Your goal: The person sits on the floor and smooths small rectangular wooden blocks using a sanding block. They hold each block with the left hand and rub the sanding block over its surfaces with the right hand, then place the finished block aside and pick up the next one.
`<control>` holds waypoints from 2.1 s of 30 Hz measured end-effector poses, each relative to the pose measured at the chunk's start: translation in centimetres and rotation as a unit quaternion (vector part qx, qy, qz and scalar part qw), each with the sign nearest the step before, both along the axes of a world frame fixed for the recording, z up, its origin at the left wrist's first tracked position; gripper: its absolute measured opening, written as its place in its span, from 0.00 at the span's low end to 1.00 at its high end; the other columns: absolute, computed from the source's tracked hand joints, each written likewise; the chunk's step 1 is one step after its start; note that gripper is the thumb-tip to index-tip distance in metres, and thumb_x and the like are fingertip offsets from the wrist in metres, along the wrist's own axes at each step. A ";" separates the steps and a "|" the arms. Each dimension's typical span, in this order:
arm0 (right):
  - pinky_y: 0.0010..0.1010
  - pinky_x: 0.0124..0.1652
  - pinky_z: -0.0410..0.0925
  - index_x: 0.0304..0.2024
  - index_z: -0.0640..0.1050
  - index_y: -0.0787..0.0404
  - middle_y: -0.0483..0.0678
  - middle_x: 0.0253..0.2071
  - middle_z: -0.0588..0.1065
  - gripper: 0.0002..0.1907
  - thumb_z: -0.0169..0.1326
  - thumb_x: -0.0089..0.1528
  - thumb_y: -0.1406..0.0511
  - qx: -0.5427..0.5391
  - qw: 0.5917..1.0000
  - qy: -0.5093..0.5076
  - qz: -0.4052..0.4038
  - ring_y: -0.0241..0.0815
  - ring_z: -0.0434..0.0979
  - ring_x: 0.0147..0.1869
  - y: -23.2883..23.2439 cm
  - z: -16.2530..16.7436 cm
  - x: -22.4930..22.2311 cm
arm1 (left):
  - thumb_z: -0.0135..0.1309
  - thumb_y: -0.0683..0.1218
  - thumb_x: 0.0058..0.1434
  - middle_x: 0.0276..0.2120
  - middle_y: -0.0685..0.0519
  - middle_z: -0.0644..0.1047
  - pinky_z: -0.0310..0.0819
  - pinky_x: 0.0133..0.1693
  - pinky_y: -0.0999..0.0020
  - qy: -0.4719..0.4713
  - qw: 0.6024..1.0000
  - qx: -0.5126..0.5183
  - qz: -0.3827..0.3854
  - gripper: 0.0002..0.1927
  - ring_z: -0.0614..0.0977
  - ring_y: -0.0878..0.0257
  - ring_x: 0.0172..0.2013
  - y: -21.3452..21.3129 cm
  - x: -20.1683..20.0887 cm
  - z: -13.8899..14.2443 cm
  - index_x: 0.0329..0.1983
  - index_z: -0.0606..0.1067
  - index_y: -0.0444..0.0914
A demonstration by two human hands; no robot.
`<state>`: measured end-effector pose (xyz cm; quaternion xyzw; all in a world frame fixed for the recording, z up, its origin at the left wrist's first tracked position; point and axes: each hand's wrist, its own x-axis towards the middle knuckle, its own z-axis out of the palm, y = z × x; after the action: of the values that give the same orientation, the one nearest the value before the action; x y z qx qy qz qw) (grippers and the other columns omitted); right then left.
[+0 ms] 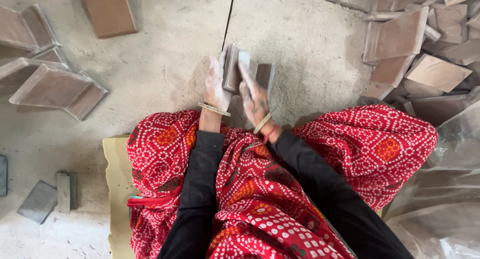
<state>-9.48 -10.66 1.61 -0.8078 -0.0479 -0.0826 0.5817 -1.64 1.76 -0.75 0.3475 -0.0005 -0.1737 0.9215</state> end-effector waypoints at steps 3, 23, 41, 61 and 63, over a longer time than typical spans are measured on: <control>0.46 0.75 0.59 0.76 0.56 0.57 0.57 0.77 0.58 0.33 0.32 0.75 0.46 0.062 0.997 0.046 0.016 0.56 0.61 0.81 0.1 1.2 -0.8 | 0.58 0.70 0.59 0.66 0.41 0.65 0.74 0.64 0.56 -0.007 0.999 -0.041 -0.004 0.53 0.73 0.52 0.64 0.1 -0.6 -1.2 0.75 0.55 0.34; 0.48 0.78 0.51 0.76 0.61 0.54 0.56 0.78 0.59 0.26 0.34 0.78 0.54 -0.089 0.994 -0.016 0.053 0.54 0.55 0.84 1.6 4.2 -1.6 | 0.18 0.75 0.65 0.55 0.33 0.75 0.79 0.49 0.49 -0.056 0.963 0.247 0.097 0.51 0.80 0.44 0.54 -1.5 -0.3 -2.3 0.75 0.55 0.32; 0.43 0.73 0.53 0.74 0.61 0.65 0.63 0.74 0.60 0.24 0.39 0.76 0.65 -0.065 0.996 0.060 0.014 0.58 0.57 0.79 -3.1 0.9 -3.7 | 0.58 0.46 0.64 0.56 0.54 0.74 0.71 0.58 0.66 0.083 0.986 0.138 0.050 0.28 0.76 0.64 0.57 -3.2 -1.6 -1.1 0.66 0.65 0.40; 0.37 0.63 0.66 0.71 0.66 0.64 0.61 0.67 0.71 0.24 0.40 0.75 0.60 -0.060 0.995 0.079 0.010 0.55 0.75 0.68 -4.6 1.4 -8.6 | 0.51 0.45 0.74 0.43 0.59 0.71 0.69 0.51 0.73 -0.081 0.973 0.192 0.099 0.12 0.70 0.69 0.43 -3.2 -2.1 0.4 0.57 0.71 0.36; 0.34 0.61 0.68 0.68 0.69 0.64 0.59 0.63 0.75 0.23 0.42 0.74 0.59 -0.047 0.995 0.091 -0.018 0.52 0.78 0.65 -5.2 2.7 -10.5 | 0.52 0.46 0.72 0.40 0.58 0.71 0.70 0.47 0.71 -0.087 0.961 0.233 0.124 0.10 0.71 0.67 0.40 -2.6 -2.0 1.0 0.53 0.72 0.37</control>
<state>-20.02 -15.88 4.33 -0.8390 0.0163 -0.0170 0.5436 -3.66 -0.84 0.25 0.5635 0.0029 -0.0224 0.8258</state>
